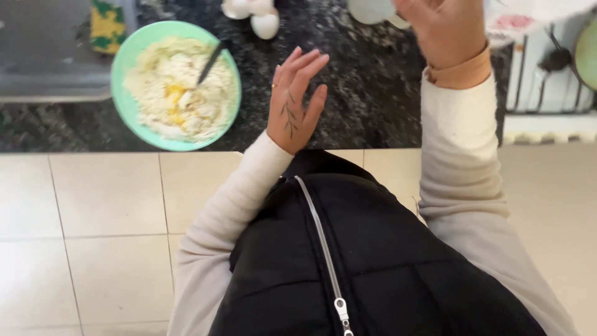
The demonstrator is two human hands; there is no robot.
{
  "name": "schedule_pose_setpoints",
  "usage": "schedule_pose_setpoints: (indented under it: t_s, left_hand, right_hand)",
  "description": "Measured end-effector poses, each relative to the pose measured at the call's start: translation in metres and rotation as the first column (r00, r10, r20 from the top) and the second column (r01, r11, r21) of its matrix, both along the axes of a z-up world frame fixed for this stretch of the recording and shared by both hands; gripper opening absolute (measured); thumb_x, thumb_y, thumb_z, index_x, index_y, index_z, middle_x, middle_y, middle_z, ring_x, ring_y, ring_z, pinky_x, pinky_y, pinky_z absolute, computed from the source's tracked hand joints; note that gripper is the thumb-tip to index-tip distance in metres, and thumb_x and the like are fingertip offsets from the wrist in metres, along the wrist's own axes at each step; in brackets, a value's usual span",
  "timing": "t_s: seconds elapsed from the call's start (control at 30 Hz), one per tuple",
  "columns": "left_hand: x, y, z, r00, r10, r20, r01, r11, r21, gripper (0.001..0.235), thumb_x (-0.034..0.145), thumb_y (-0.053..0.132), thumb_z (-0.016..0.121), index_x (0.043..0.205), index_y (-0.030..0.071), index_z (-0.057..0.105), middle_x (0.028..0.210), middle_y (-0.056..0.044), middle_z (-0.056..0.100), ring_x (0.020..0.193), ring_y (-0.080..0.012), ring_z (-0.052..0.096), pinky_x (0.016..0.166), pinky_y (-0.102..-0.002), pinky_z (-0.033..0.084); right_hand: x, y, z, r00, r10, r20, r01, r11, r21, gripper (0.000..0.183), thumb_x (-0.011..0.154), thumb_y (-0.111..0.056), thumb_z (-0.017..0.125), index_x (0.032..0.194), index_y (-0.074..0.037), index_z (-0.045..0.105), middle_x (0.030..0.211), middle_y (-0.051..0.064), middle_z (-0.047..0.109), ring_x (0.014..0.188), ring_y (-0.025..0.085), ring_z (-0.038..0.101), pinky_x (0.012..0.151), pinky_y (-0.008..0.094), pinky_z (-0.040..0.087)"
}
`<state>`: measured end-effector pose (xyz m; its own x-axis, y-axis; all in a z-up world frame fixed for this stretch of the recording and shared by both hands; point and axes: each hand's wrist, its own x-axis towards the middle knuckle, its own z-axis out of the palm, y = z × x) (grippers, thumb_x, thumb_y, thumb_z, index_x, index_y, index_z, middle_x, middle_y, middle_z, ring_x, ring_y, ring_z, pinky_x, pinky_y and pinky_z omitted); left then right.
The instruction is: Mixing flour and eggs in a bowl using a spoon to prepare dough.
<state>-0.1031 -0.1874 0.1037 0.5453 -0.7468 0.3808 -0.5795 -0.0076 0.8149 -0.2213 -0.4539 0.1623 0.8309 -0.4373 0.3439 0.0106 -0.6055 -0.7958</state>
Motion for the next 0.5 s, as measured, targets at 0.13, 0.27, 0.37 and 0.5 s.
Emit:
schedule_pose_setpoints:
  t_s: [0.13,0.27,0.37,0.5]
  left_hand:
    - [0.010,0.043,0.020,0.992,0.125,-0.024,-0.126,0.992,-0.016,0.040,0.107,0.017,0.064,0.146,0.015,0.058,0.154,-0.010,0.055,0.155,-0.0375,0.041,0.129,-0.051,0.034]
    - [0.026,0.086,0.023,0.946,0.324,-0.007,-0.324,0.943,-0.081,0.037,0.103,0.013,0.063,0.140,0.010,0.061,0.150,-0.013,0.057,0.151,-0.0386,0.045,0.128,-0.048,0.036]
    - [0.040,0.125,0.020,0.855,0.518,-0.042,-0.518,0.843,-0.146,0.031,0.104,0.012,0.061,0.136,0.010,0.062,0.148,-0.012,0.059,0.151,-0.0366,0.049,0.128,-0.047,0.039]
    - [0.061,0.166,0.014,0.710,0.698,-0.088,-0.698,0.683,-0.217,0.027,0.109,0.013,0.058,0.135,0.009,0.063,0.148,-0.013,0.061,0.148,-0.0335,0.048,0.124,-0.043,0.038]
  right_hand:
    - [0.061,0.047,0.012,0.968,0.249,0.041,-0.247,0.967,-0.062,0.019,0.105,-0.009,0.070,0.118,0.004,0.066,0.114,0.012,0.072,0.099,0.026,0.070,0.084,0.035,0.054]
    - [0.109,0.083,-0.003,0.953,0.281,-0.115,-0.303,0.913,-0.272,0.030,0.099,-0.017,0.085,0.118,-0.001,0.068,0.112,0.013,0.070,0.098,0.029,0.069,0.085,0.038,0.055]
    - [0.138,0.117,-0.010,0.890,0.444,-0.101,-0.448,0.813,-0.371,0.034,0.097,-0.018,0.086,0.120,-0.003,0.065,0.117,0.015,0.065,0.107,0.034,0.065,0.091,0.041,0.054]
    - [0.173,0.148,-0.028,0.821,0.553,-0.142,-0.544,0.680,-0.491,0.043,0.096,-0.021,0.081,0.130,-0.003,0.061,0.122,0.017,0.063,0.108,0.039,0.064,0.091,0.045,0.054]
